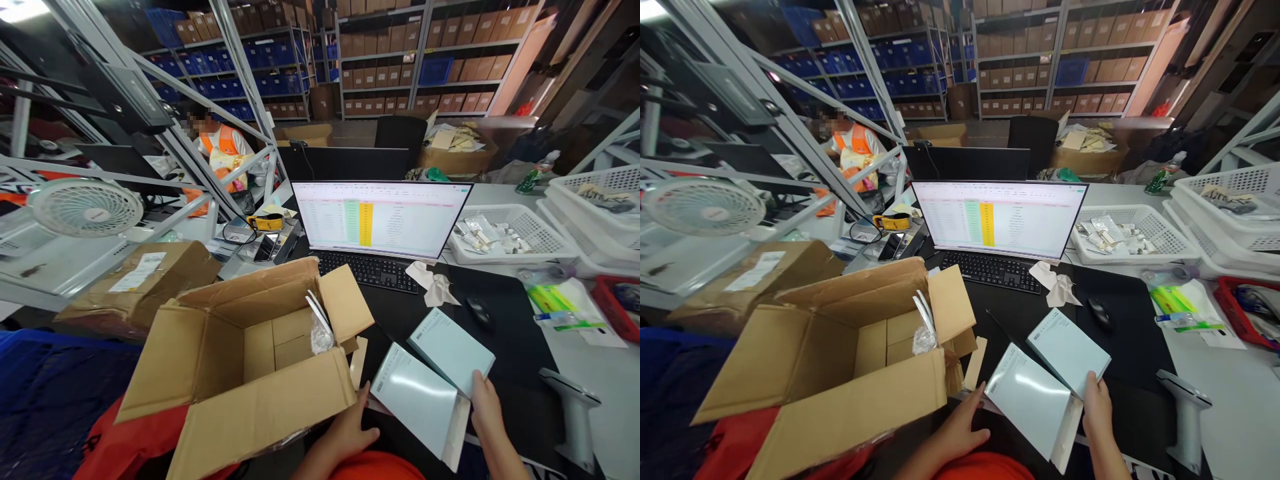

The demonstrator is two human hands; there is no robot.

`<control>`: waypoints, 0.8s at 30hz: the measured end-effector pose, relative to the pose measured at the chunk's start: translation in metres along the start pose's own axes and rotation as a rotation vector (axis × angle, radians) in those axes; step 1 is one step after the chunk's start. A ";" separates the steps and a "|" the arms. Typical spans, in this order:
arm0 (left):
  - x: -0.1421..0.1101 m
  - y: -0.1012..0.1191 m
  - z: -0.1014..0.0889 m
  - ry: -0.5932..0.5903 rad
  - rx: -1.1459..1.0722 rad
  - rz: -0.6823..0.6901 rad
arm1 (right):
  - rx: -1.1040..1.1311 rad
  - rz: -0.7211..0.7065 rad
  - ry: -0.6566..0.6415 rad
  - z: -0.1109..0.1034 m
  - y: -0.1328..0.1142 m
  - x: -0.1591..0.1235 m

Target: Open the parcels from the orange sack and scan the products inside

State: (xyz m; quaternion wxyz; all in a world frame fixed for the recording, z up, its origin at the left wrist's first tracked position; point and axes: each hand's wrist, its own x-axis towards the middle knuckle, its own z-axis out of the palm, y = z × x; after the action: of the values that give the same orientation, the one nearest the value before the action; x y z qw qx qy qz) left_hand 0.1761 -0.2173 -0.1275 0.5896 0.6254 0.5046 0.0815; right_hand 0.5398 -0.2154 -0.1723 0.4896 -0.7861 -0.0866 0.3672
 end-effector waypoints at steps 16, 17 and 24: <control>0.001 -0.020 0.000 -0.021 -0.026 -0.005 | 0.328 0.189 -0.158 -0.017 -0.043 0.008; 0.001 -0.021 0.000 -0.023 -0.026 0.001 | 0.339 0.156 -0.145 -0.020 -0.047 0.006; 0.006 -0.035 0.005 -0.016 -0.035 -0.017 | 0.324 0.100 -0.172 -0.049 -0.070 -0.032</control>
State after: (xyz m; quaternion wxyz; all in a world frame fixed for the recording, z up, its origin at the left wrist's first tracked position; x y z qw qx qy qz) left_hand 0.1634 -0.2231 -0.1607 0.6052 0.6112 0.5037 0.0803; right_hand 0.5644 -0.2306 -0.0862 0.5816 -0.6662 -0.0285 0.4660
